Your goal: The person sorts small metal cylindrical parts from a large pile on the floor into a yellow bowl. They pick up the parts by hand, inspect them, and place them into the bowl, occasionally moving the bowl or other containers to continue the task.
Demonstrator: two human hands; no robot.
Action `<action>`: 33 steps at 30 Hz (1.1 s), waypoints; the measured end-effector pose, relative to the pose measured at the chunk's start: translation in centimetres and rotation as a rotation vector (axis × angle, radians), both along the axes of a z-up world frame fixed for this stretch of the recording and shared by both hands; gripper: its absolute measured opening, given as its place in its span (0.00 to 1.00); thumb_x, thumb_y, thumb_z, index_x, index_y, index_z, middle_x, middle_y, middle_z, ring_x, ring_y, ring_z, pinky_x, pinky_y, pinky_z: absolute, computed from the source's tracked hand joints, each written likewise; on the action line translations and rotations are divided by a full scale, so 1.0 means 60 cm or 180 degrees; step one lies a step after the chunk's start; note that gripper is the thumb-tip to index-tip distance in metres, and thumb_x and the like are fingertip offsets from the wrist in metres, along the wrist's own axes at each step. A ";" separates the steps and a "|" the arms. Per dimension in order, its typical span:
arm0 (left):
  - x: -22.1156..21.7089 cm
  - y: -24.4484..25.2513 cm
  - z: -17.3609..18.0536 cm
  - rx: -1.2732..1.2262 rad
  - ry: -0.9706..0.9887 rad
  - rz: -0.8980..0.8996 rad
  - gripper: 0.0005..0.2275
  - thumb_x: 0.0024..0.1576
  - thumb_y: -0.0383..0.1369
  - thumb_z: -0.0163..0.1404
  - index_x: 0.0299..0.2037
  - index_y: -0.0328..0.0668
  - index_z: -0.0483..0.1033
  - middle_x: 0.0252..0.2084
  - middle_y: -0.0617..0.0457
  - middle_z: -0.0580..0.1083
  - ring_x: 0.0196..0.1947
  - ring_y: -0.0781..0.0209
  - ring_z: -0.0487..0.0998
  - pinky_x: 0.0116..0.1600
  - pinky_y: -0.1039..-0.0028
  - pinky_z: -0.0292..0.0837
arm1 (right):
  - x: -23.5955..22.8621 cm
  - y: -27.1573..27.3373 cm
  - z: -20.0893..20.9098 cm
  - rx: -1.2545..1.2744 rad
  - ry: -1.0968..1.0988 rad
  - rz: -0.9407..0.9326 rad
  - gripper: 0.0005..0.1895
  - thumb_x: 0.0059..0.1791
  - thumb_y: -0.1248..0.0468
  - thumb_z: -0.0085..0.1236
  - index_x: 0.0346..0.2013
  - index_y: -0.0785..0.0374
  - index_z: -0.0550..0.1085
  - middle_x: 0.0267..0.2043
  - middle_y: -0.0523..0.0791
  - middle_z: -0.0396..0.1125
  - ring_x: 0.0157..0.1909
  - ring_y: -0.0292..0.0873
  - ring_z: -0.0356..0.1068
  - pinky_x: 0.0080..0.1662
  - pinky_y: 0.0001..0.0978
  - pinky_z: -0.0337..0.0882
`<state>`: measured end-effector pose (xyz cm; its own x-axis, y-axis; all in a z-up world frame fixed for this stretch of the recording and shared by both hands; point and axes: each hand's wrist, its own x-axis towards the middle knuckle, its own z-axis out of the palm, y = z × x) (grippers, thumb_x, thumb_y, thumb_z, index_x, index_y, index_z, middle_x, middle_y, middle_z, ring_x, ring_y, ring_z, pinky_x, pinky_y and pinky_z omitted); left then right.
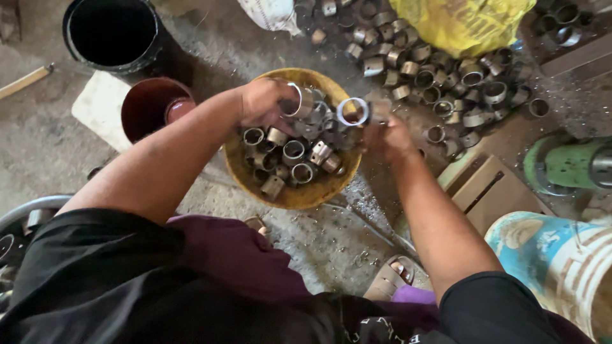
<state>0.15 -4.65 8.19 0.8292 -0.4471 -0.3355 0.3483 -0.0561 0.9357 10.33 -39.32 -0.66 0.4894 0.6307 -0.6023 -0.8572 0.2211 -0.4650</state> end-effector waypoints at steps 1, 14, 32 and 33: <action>-0.005 0.013 -0.012 0.0855 -0.0768 -0.0409 0.17 0.55 0.30 0.50 0.55 0.37 0.79 0.59 0.46 0.77 0.56 0.47 0.80 0.57 0.55 0.77 | -0.019 0.025 -0.002 0.0252 0.0424 -0.0063 0.23 0.55 0.55 0.39 0.58 0.67 0.70 0.53 0.52 0.74 0.52 0.51 0.77 0.53 0.47 0.79; -0.098 -0.052 -0.021 0.3711 -0.0322 -0.1699 0.21 0.47 0.48 0.60 0.44 0.44 0.83 0.43 0.40 0.80 0.46 0.43 0.81 0.51 0.59 0.78 | -0.108 0.171 0.121 -0.2622 -0.3734 0.2365 0.24 0.53 0.65 0.44 0.63 0.46 0.71 0.60 0.47 0.70 0.59 0.50 0.70 0.58 0.42 0.69; -0.117 -0.151 0.033 0.4585 -0.0134 -0.1689 0.19 0.52 0.42 0.57 0.50 0.44 0.77 0.51 0.46 0.78 0.48 0.49 0.83 0.47 0.62 0.80 | 0.090 -0.335 -0.089 -0.3560 -0.2092 0.0341 0.25 0.48 0.69 0.48 0.56 0.48 0.79 0.42 0.43 0.76 0.34 0.41 0.71 0.34 0.35 0.71; -0.110 -0.154 0.042 0.4450 0.0025 -0.1631 0.19 0.52 0.45 0.58 0.49 0.46 0.78 0.49 0.47 0.80 0.49 0.50 0.83 0.49 0.61 0.79 | 0.086 -0.339 -0.097 -0.3857 -0.2381 0.0466 0.23 0.48 0.66 0.51 0.56 0.47 0.79 0.47 0.46 0.75 0.40 0.43 0.72 0.41 0.36 0.72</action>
<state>-6.44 -13.89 10.73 0.6815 -0.0027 -0.7318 0.0182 -0.9996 0.0207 15.47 -59.66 -6.46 0.9028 -0.0052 -0.4300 -0.3108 -0.6991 -0.6440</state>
